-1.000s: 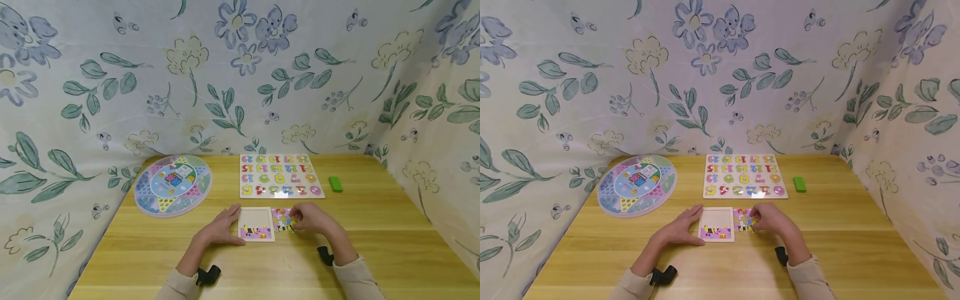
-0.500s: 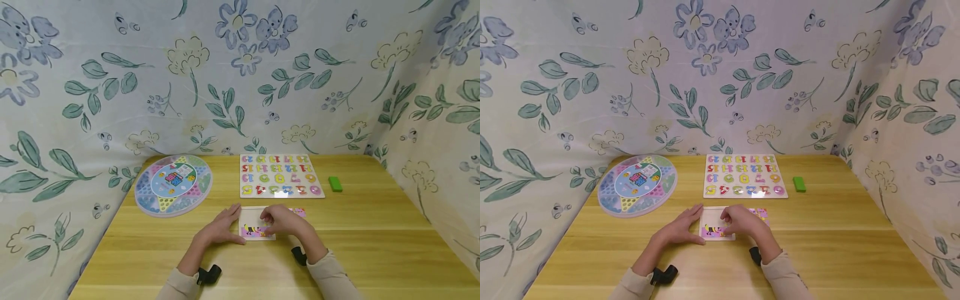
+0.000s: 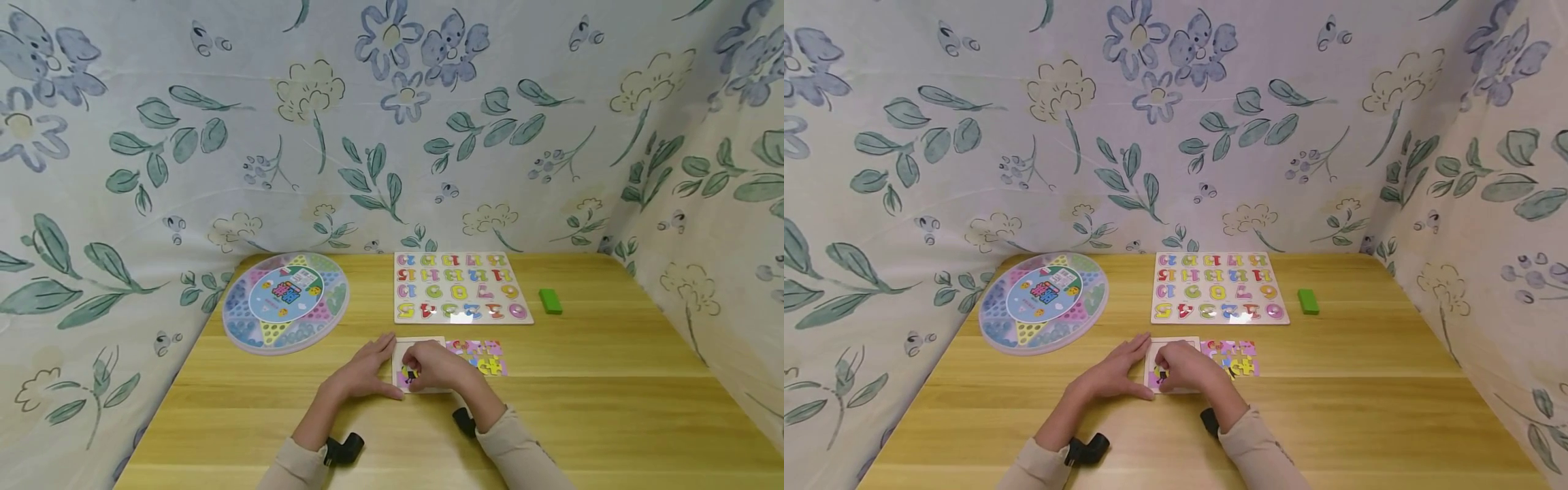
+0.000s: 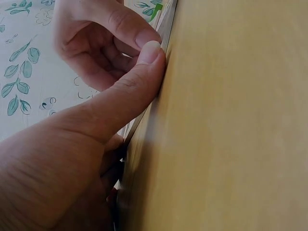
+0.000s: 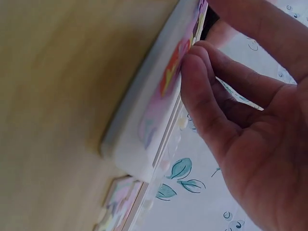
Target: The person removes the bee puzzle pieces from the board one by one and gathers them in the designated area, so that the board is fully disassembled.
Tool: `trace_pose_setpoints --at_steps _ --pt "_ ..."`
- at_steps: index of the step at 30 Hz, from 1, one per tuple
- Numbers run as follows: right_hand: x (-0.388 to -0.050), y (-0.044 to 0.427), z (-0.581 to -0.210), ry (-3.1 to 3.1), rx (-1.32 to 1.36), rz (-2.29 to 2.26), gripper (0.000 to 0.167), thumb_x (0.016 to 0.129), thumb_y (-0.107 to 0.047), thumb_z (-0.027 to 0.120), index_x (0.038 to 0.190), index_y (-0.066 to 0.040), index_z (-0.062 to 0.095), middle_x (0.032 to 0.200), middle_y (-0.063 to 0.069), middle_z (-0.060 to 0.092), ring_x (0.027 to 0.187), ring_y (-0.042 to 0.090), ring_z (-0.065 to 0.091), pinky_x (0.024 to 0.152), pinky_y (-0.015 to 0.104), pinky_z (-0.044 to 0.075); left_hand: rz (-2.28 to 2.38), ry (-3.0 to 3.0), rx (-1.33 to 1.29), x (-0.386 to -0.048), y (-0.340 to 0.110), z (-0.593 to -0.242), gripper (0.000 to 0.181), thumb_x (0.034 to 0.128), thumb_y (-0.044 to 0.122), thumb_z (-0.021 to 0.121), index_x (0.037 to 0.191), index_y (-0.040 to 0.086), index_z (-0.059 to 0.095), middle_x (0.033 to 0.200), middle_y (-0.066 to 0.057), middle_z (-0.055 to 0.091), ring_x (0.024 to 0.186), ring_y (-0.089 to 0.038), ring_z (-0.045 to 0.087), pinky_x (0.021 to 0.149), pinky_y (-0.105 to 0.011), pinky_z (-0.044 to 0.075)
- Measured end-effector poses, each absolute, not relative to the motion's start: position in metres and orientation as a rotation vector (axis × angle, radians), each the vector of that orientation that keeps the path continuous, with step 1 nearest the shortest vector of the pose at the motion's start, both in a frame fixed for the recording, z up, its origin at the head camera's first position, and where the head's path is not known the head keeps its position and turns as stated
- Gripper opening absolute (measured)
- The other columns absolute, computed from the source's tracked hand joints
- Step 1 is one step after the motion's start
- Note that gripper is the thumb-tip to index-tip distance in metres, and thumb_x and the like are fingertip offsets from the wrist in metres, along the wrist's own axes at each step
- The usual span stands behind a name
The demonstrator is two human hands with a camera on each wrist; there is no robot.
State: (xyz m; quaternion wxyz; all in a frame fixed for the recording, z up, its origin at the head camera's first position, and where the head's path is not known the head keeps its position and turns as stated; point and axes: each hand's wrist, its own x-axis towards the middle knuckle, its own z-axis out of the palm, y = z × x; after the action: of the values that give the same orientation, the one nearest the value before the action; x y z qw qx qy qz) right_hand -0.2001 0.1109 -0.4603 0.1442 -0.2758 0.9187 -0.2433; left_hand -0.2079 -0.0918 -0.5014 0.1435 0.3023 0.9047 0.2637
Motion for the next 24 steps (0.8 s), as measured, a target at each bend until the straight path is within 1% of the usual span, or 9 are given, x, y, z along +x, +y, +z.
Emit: trace_pose_setpoints --at_steps 6,13,24 --pt "-0.2008 0.1087 -0.4613 2.652 -0.787 -0.692 0.022 0.073 -0.009 0.083 0.09 -0.004 0.07 0.079 0.0 0.063 0.073 0.01 0.05 0.067 0.026 0.046 0.74 2.619 0.873 -0.208 -0.0906 -0.5005 0.111 0.0762 0.056 0.075 0.155 0.003 0.019 0.164 -0.012 0.015 0.152 -0.03 0.016 0.124 -0.049 0.017" --pt "-0.199 0.1079 -0.4615 2.665 -0.779 -0.714 0.024 0.071 -0.007 0.084 0.091 -0.004 0.07 0.083 0.0 0.065 0.076 0.01 0.054 0.07 0.026 0.049 0.763 2.612 0.859 -0.2058 -0.0913 -0.5001 0.111 0.0764 0.056 0.075 0.155 0.003 0.019 0.164 -0.011 0.014 0.152 -0.031 0.015 0.124 -0.049 0.016" --pt "-0.1918 0.104 -0.4571 2.743 -0.776 -0.689 0.023 0.069 -0.004 0.082 0.085 -0.004 0.067 0.075 -0.001 0.06 0.069 0.01 0.049 0.061 0.022 0.044 0.77 2.605 0.866 -0.2061 -0.0919 -0.5001 0.11 0.0769 0.056 0.075 0.155 0.003 0.019 0.164 -0.011 0.014 0.152 -0.031 0.014 0.124 -0.05 0.016"
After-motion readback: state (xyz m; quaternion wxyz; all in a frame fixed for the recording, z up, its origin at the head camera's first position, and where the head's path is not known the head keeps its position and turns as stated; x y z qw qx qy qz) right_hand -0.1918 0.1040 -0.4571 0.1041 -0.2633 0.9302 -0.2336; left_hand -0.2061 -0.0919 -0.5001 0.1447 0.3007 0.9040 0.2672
